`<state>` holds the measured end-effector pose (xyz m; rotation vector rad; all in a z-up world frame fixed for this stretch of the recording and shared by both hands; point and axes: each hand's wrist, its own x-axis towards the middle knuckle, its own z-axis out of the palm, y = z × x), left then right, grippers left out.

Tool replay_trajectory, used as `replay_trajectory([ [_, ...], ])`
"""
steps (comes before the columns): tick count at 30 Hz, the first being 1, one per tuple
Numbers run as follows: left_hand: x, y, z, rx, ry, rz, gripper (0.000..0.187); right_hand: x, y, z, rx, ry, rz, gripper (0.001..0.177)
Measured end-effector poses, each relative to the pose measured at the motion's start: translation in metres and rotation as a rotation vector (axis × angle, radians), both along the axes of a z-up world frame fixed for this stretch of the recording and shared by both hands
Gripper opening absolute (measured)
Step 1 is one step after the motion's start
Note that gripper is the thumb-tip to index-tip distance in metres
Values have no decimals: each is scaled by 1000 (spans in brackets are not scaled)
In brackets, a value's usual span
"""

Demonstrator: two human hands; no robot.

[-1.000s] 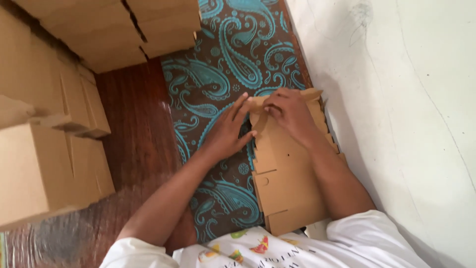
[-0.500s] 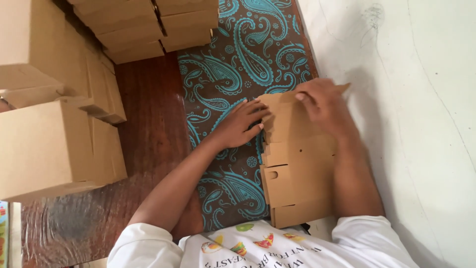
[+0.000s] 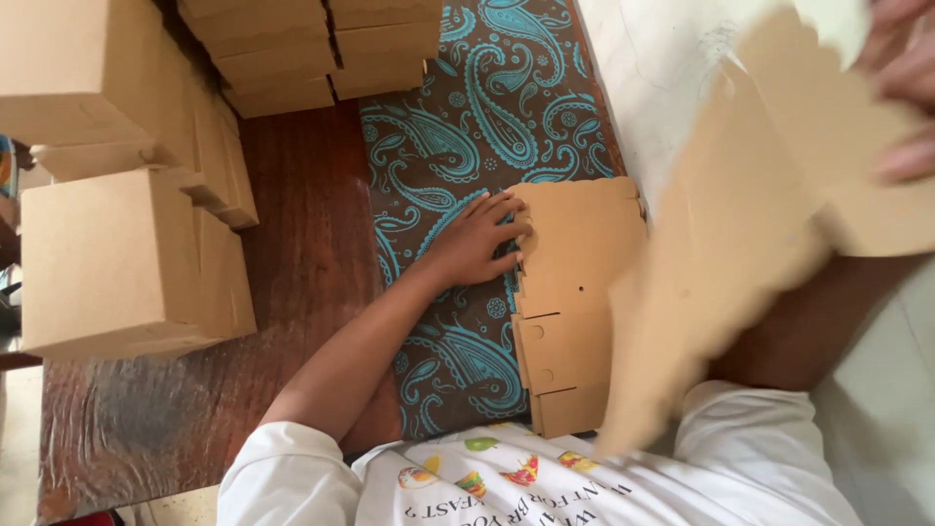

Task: The person assembles a flat cardboard box by folding its sides and tucking the flaps into slots to form a three-dimensional container. After completing one box, they place it aside and begin folding another flat piece of cardboard.

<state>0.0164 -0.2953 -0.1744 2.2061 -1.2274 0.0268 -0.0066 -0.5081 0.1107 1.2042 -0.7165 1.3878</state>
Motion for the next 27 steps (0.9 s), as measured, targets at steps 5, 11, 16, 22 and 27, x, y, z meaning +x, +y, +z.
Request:
replay_trajectory([
  [5,7,5,5,-557,499,144,34,50,-12,-26,372,84,754,20],
  [11,41,41,-32,-1183,1610,-435,89,102,-64,-97,831,198,1630,10],
  [16,31,50,-27,-1255,1847,-717,108,116,-96,-131,1202,281,2365,6],
  [22,40,79,-74,-1208,1886,-742,89,89,-35,-94,2596,-214,2469,51],
  [27,48,88,-79,-1157,1895,-785,53,98,-48,-116,2783,-178,2349,61],
])
